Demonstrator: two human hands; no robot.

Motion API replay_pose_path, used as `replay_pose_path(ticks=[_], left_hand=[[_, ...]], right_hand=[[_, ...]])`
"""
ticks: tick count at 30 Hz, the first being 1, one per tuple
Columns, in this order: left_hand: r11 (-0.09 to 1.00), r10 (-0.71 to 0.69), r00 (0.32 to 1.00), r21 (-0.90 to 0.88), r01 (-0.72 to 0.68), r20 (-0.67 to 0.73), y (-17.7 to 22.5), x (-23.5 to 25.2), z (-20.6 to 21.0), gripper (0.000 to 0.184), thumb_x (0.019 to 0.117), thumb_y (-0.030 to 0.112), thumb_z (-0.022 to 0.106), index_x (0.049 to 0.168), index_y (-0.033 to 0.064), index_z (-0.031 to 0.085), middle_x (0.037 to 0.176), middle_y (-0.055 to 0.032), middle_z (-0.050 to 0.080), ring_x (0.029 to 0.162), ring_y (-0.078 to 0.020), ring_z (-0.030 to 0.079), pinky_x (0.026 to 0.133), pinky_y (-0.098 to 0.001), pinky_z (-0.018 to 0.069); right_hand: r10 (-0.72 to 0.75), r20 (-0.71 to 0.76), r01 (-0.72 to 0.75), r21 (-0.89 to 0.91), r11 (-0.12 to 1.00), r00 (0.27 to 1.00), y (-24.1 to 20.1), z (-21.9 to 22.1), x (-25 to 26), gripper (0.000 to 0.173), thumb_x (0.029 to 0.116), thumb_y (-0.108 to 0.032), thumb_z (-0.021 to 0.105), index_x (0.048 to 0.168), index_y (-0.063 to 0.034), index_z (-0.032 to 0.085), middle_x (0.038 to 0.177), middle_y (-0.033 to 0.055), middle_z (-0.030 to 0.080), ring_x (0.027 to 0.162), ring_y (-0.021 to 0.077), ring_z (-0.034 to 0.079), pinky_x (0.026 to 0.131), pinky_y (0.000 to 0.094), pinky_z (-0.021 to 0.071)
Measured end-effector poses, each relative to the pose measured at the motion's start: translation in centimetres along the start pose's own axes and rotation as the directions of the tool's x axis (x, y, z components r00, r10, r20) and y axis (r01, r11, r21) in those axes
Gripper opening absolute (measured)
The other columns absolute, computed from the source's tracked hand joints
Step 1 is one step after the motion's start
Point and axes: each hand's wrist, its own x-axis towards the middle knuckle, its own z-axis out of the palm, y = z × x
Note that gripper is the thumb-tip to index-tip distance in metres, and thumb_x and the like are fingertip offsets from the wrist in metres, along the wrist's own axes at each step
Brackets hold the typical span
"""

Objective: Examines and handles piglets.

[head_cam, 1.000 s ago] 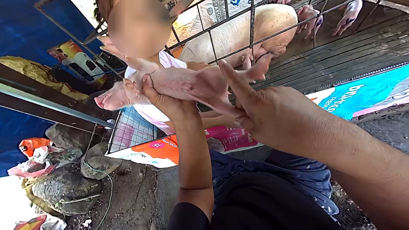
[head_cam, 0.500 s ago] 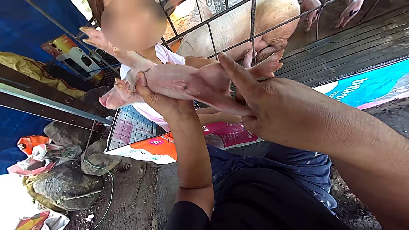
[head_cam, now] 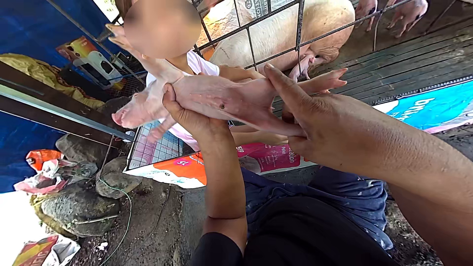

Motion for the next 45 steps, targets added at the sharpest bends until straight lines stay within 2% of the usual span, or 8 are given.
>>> replay_pose_path(ticks=[2, 5, 10, 16, 21, 25, 30, 45], left_hand=[[0.996, -0.065, 0.992, 0.059, 0.059, 0.108, 0.4, -1.4, 0.2, 0.026, 0.11, 0.031, 0.027, 0.111, 0.0145, 0.047, 0.095, -0.0009, 0.061, 0.092, -0.0089, 0.066, 0.084, -0.0299, 0.0587], [0.998, 0.064, 0.998, 0.013, -0.064, 0.004, -0.4, 0.2, -0.6, 0.025, 0.1065, 0.029, 0.034, 0.107, 0.0091, 0.05, 0.092, -0.0084, 0.06, 0.087, -0.0197, 0.065, 0.082, -0.0441, 0.058], [0.995, 0.049, 0.98, 0.072, -0.064, 0.194, 0.6, -2.6, 0.0, 0.02, 0.11, 0.028, 0.035, 0.117, 0.0133, 0.047, 0.104, -0.0002, 0.062, 0.102, -0.0078, 0.064, 0.091, -0.028, 0.0557], [0.988, 0.094, 0.984, 0.109, -0.111, 0.149, 0.3, -2.2, -0.2, 0.022, 0.1105, 0.03, 0.036, 0.111, 0.0167, 0.054, 0.095, 0.0027, 0.064, 0.091, -0.0045, 0.066, 0.082, -0.0253, 0.0579], [0.991, 0.007, 0.987, 0.13, -0.028, 0.16, 0.2, -3.2, -0.5, 0.023, 0.109, 0.038, 0.04, 0.114, 0.0215, 0.055, 0.097, 0.0058, 0.065, 0.092, -0.0021, 0.066, 0.08, -0.0236, 0.0575], [0.99, 0.08, 0.989, 0.103, -0.093, 0.122, 0.0, -2.8, -0.3, 0.019, 0.1105, 0.031, 0.039, 0.112, 0.0183, 0.052, 0.095, 0.0048, 0.064, 0.091, -0.0026, 0.066, 0.08, -0.0233, 0.0581], [0.991, 0.111, 0.994, 0.075, -0.11, -0.008, -0.1, -1.8, -0.8, 0.018, 0.1087, 0.029, 0.041, 0.112, 0.0161, 0.053, 0.097, -0.0007, 0.065, 0.091, -0.0107, 0.067, 0.082, -0.0327, 0.0594], [0.993, 0.065, 0.967, 0.08, -0.088, 0.246, -0.1, -2.8, -6.2, 0.031, 0.1087, 0.039, 0.04, 0.126, 0.0167, 0.053, 0.109, 0.0004, 0.064, 0.103, -0.0104, 0.064, 0.089, -0.0328, 0.0564]], right_hand=[[-0.014, 0.0, 0.014, 0.015, 1.0, 1.0, 0.3, 0.2, 0.0, 0.104, 0.0845, -0.016, 0.074, 0.167, -0.0209, 0.011, 0.082, 0.0014, 0.062, 0.064, 0.0192, 0.06, 0.052, 0.0393, 0.0505], [-0.011, 0.031, 0.011, 0.01, 1.0, 0.999, 0.4, 0.6, 0.1, 0.105, 0.0826, -0.014, 0.077, 0.167, -0.0217, 0.014, 0.082, 0.0026, 0.063, 0.058, 0.0174, 0.058, 0.051, 0.0379, 0.0488], [-0.01, 0.02, 0.01, 0.012, 1.0, 1.0, 0.0, 1.3, 0.2, 0.101, 0.0851, -0.014, 0.074, 0.167, -0.0182, 0.015, 0.084, 0.0054, 0.065, 0.06, 0.0191, 0.059, 0.053, 0.0386, 0.0504], [-0.027, -0.147, 0.016, -0.075, 0.997, 0.989, 0.4, 0.9, 0.4, 0.075, 0.0916, -0.011, 0.064, 0.16, -0.01, 0.033, 0.122, 0.0148, 0.065, 0.068, 0.0279, 0.066, 0.055, 0.0468, 0.0536], [-0.066, -0.19, 0.049, -0.095, 0.994, 0.979, 0.3, 1.8, 0.7, 0.071, 0.0912, -0.016, 0.068, 0.156, -0.008, 0.04, 0.122, 0.0153, 0.065, 0.068, 0.0292, 0.066, 0.052, 0.0472, 0.0523], [-0.03, -0.219, -0.007, -0.163, 0.987, 0.975, 0.6, 1.5, 0.8, 0.076, 0.1013, -0.055, 0.043, 0.159, -0.0077, 0.034, 0.122, 0.0171, 0.065, 0.071, 0.0338, 0.067, 0.053, 0.0503, 0.052], [0.024, -0.217, -0.058, -0.153, 0.987, 0.976, 0.7, 1.2, 0.8, 0.074, 0.0904, -0.009, 0.064, 0.158, -0.0071, 0.035, 0.123, 0.018, 0.065, 0.071, 0.037, 0.068, 0.053, 0.0537, 0.052], [0.01, -0.222, -0.049, -0.171, 0.984, 0.975, -0.6, 2.2, 0.9, 0.072, 0.0881, 0.0, 0.062, 0.156, -0.007, 0.04, 0.134, 0.0215, 0.058, 0.061, 0.0323, 0.064, 0.048, 0.0482, 0.0505]])
